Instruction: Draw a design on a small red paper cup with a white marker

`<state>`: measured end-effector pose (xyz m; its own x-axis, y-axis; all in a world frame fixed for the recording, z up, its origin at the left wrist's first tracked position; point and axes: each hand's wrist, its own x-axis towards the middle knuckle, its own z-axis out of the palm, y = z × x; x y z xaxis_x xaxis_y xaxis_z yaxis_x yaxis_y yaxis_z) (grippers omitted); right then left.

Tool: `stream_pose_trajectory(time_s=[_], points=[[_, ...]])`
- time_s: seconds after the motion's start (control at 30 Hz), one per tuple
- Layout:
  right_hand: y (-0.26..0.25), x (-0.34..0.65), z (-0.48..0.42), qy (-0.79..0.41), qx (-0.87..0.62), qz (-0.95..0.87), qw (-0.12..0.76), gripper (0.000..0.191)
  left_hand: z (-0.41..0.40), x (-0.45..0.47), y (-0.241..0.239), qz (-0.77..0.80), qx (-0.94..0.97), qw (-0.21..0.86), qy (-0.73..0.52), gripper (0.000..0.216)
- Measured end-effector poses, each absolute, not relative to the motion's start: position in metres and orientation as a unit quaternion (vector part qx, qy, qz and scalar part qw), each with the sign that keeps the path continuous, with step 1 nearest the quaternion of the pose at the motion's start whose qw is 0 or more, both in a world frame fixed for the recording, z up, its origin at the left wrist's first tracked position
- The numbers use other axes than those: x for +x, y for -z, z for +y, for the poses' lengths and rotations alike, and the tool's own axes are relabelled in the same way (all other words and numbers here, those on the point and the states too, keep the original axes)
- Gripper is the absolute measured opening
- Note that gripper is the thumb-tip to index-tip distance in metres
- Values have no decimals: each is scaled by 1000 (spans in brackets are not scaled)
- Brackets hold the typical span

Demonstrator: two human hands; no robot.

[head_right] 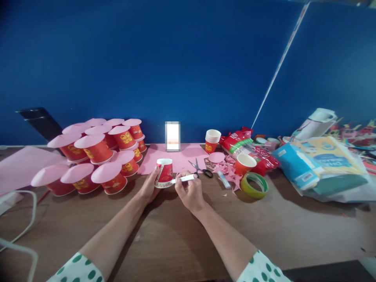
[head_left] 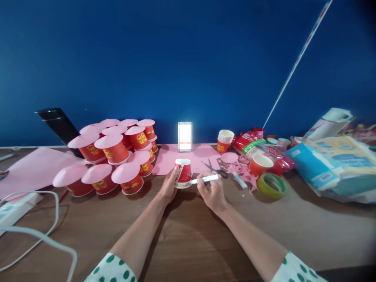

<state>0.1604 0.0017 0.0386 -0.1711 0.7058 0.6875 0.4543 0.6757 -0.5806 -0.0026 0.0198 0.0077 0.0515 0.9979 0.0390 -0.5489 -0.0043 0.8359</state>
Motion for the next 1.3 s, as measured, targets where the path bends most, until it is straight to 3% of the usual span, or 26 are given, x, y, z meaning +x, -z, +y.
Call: stream_pose_trajectory(time_s=[0.57,0.83,1.3], points=[[-38,159,0,-154,-367,-773,495,16,19,-1,-13,311,321,641,-624,52],[-38,158,2,-124,-364,-768,512,16,15,-2,-16,322,354,617,-625,40],[-40,159,2,-154,-369,-764,506,16,18,-4,-11,305,361,630,-617,38]])
